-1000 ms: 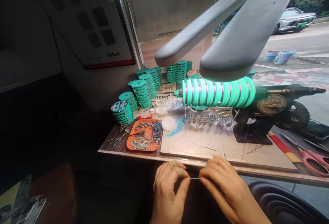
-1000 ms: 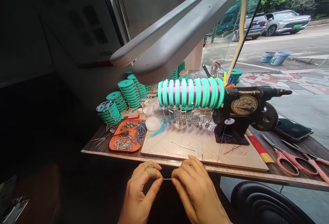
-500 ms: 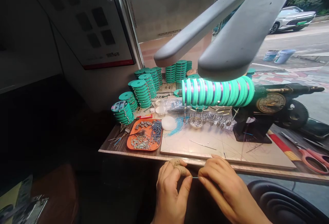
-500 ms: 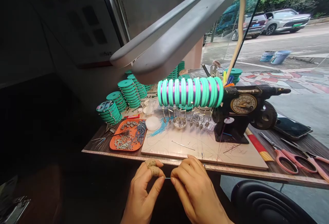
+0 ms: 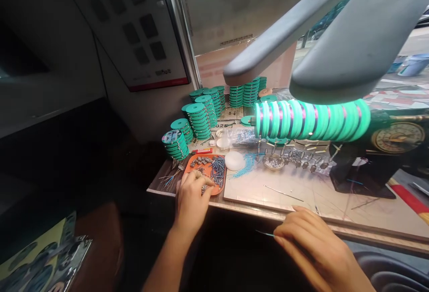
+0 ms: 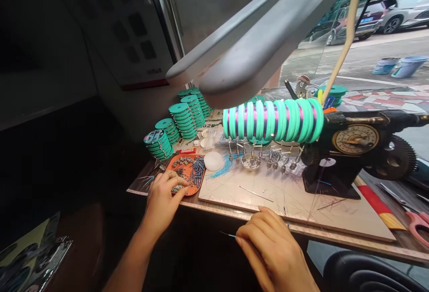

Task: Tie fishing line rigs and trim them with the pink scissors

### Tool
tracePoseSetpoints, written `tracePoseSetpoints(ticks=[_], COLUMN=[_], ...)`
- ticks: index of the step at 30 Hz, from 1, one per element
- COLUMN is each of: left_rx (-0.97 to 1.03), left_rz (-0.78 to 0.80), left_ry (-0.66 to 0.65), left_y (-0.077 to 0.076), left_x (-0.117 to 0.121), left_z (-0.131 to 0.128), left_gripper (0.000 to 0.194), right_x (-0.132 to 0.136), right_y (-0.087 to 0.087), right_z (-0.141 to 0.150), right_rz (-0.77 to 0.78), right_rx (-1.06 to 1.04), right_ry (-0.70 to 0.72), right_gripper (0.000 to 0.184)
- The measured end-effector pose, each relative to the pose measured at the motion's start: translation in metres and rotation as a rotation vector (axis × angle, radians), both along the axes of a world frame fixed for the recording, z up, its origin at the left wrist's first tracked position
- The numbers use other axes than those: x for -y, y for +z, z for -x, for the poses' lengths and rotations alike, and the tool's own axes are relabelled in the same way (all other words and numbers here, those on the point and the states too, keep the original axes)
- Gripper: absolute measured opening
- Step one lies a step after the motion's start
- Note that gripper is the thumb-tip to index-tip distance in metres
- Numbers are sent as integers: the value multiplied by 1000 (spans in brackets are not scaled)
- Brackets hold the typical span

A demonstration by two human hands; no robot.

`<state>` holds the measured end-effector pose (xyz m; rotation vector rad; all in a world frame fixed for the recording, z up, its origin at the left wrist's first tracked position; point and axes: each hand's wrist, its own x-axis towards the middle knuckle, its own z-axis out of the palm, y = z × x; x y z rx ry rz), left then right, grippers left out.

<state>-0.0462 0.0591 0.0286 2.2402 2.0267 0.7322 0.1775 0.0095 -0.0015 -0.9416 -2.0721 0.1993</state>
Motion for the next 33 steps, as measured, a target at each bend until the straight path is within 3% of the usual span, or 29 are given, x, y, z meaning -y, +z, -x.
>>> tracePoseSetpoints(ticks=[3,7,11,15,18,20,23,28,33], left_rx=[-45,-56,-17,78,297,806,1229,1487,1496], left_rz=[97,184,205,142,106,218,367,399,374], left_ry=[-60,-121,-139,-117,-127,-233,-184,38,48], left_y=[2,-4,-4,9,12,6,-14,-36,-37], left_x=[-22,-33,-36,-23,4,24,47,57,57], left_z=[11,5,0,0,-11,-24,-45,-62,-63], left_gripper=[8,8,13,12,12,9,12,25,30], right_x=[0,-1,-1,0,1,2,4,6,4], right_y=[-1,-4,-6,-3,1,3,2,-1,0], right_z=[0,-1,-2,-2,-2,-2,-4,-5,-3], right_rz=[10,24,23,39,46,48,52,41,53], right_rx=[7,29,42,-5,-57,-63,-36,-11,3], right_ry=[13,24,15,-9,-39,-38,-22,-11,-18], right_gripper=[12,9,8,9,9,9,8,8,9])
